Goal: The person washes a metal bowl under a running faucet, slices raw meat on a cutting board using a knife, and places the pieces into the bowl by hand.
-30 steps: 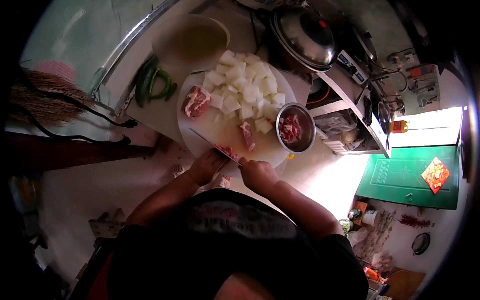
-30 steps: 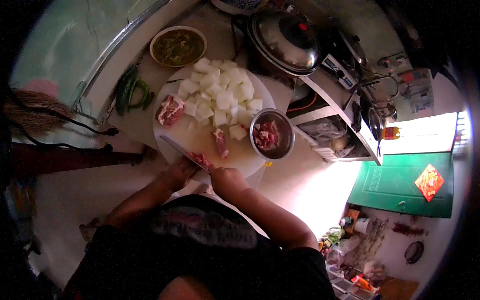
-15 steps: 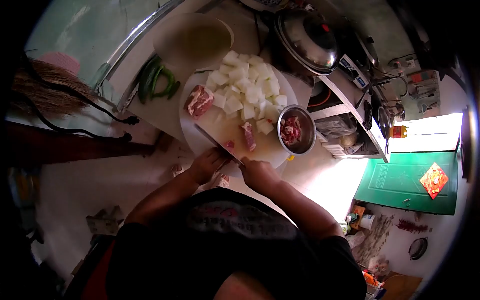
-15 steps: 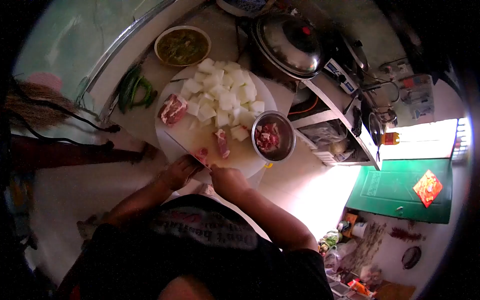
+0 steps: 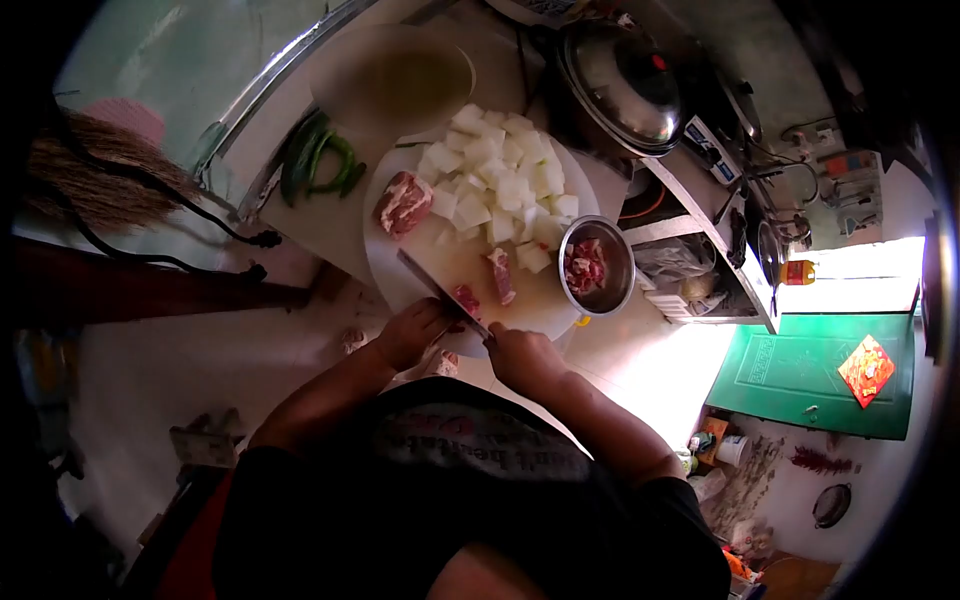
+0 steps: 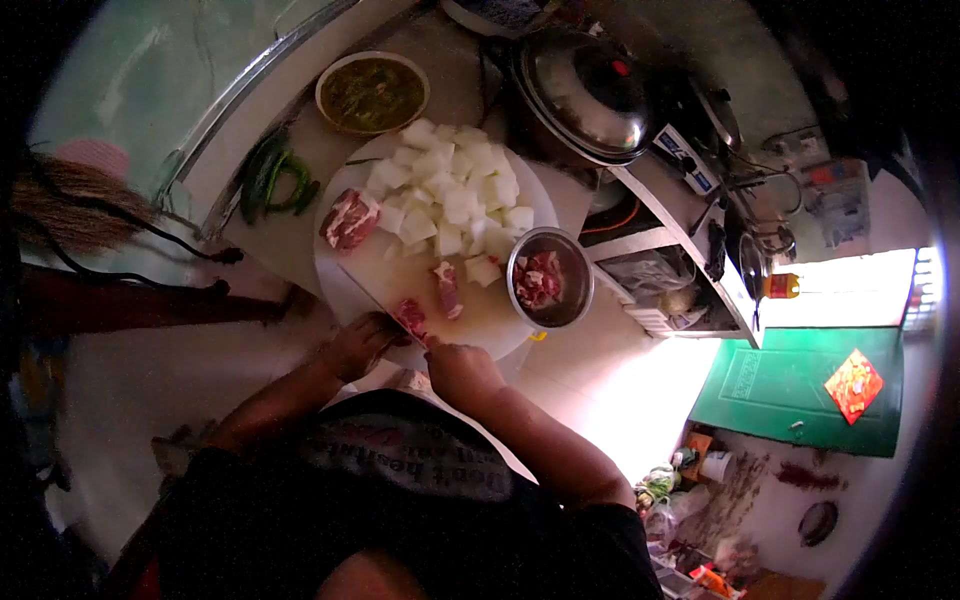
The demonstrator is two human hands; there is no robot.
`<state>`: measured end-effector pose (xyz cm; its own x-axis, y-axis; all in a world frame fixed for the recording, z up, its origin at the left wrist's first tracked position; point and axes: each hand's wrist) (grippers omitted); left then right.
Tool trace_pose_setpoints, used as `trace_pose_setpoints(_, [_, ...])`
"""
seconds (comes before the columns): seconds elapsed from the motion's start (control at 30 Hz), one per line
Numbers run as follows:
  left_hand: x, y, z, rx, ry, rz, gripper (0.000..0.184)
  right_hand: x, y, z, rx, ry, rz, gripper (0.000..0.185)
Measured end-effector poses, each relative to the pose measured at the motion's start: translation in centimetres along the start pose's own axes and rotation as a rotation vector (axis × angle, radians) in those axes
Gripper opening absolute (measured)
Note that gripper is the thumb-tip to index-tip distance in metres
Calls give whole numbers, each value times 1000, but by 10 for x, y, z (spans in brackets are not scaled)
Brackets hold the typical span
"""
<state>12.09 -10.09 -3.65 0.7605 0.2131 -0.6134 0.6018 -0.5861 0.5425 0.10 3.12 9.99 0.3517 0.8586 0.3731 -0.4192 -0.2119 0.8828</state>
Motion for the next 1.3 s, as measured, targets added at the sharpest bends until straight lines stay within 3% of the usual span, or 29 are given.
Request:
trace_pose_setpoints(0.27, [-5,3,-4,28,21,-23,29,-17,-5,-1,-138,-44,-197,21])
trace_pose_setpoints(0.57, [-1,3,-2,-19,13,-18,22,1,3,1,-63,-55,-11,16])
trace_pose_setpoints(0.83, [-1,4,-3,-17,4,8,21,-27,-13,0,-205,-75,-154,22])
trace_pose_setpoints(0.97, [1,3,-2,-27,-37,17,24,-13,-10,-10,-37,9,-190,21])
trace_pose_setpoints(1.03, [4,-4,0,109,84,-41,27,-2,2,-7,-11,60,-239,18])
trace_pose_setpoints(1.3, [-4,8,-1,-61,-64,53,31,8,3,1,-20,23,-119,18])
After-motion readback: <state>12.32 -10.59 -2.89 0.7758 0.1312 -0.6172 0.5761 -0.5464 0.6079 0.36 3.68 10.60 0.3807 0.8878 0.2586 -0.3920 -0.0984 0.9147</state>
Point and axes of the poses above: each hand's wrist, its own x-axis away from the middle knuckle, its own y-axis out of the back of the hand, z = x × y, and after that the axes turned 5 degrees about -z, right-handed
